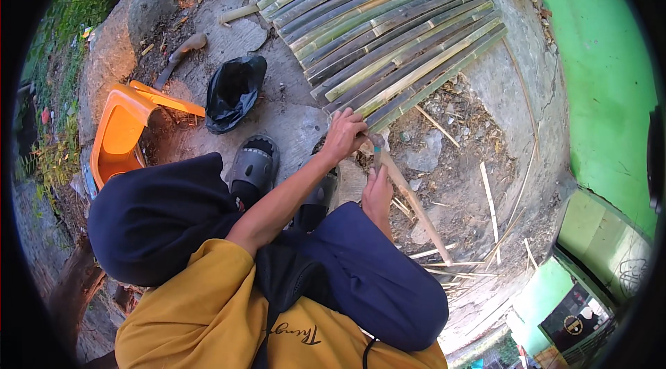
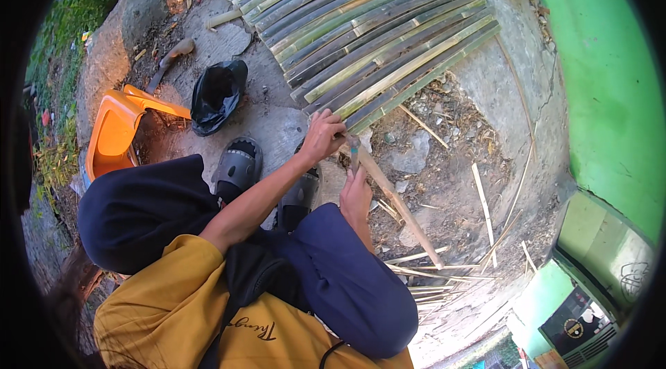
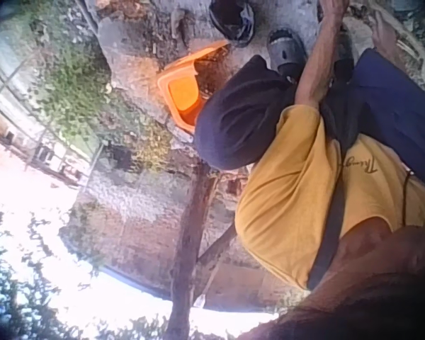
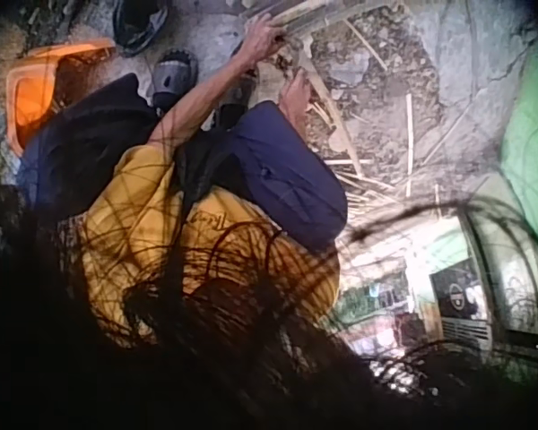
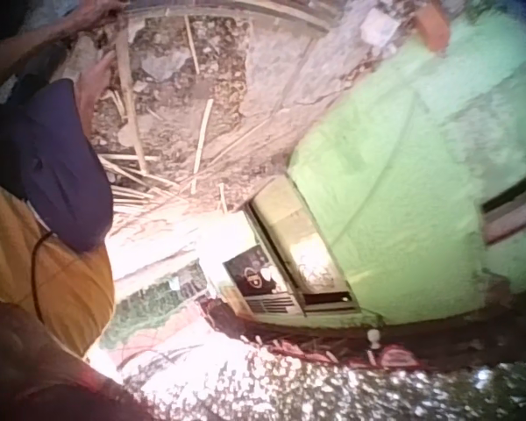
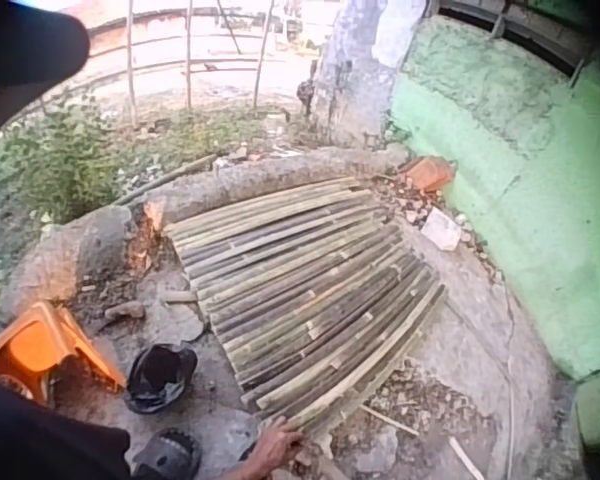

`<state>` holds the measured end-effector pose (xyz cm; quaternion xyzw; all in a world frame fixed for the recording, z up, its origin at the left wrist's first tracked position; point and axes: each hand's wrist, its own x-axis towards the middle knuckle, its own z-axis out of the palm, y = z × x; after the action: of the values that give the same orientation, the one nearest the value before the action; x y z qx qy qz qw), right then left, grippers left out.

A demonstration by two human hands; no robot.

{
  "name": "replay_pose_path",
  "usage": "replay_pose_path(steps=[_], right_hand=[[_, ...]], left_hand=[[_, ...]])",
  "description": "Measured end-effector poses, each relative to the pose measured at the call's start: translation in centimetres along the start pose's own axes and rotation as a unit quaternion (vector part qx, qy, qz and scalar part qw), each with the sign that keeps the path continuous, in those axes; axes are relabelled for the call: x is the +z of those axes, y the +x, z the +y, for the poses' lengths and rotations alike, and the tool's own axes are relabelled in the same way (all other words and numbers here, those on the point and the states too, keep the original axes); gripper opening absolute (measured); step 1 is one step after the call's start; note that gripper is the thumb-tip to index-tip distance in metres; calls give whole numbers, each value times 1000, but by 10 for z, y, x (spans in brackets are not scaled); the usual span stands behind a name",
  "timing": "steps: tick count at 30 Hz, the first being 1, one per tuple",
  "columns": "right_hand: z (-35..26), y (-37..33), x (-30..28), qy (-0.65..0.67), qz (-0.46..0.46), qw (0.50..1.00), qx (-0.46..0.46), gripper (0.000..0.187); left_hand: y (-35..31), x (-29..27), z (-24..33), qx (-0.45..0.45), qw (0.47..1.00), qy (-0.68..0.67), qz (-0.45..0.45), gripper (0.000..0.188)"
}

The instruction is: The person secures a long bamboo strip to a series of bamboo stalks using a small hammer and nails, repeatedly hammering nails at various points along the strip.

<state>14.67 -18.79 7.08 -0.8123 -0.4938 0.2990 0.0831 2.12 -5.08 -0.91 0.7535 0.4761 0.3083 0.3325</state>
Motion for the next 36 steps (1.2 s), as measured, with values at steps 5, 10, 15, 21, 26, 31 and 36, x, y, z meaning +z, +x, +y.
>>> replay_pose_path(steps=[5,10,15,21,26,31,36], right_hand=[[-18,-8,-10,143,151,973,-102,31],[-5,1,0,15,-16,999,23,29],[-8,-12,-2,126,110,985,-47,29],[-9,-1,-2,99,72,991,-50,23],[-10,-7,1,132,159,977,-57,25],[-11,-4,-5,94,82,992,-35,26],[-6,2,3,20,-3,999,27,31]], left_hand=[[-1,-6,3,-15,999,-50,8,15],[-6,-4,2,-10,1000,3,-5,18],[-1,-7,3,-10,999,-51,9,17],[2,-2,-4,-15,1000,-24,-4,14],[-1,-3,1,-17,999,-44,9,14],[2,-2,-1,-18,999,-39,-3,13],[1,-5,5,-10,999,-47,18,14]])
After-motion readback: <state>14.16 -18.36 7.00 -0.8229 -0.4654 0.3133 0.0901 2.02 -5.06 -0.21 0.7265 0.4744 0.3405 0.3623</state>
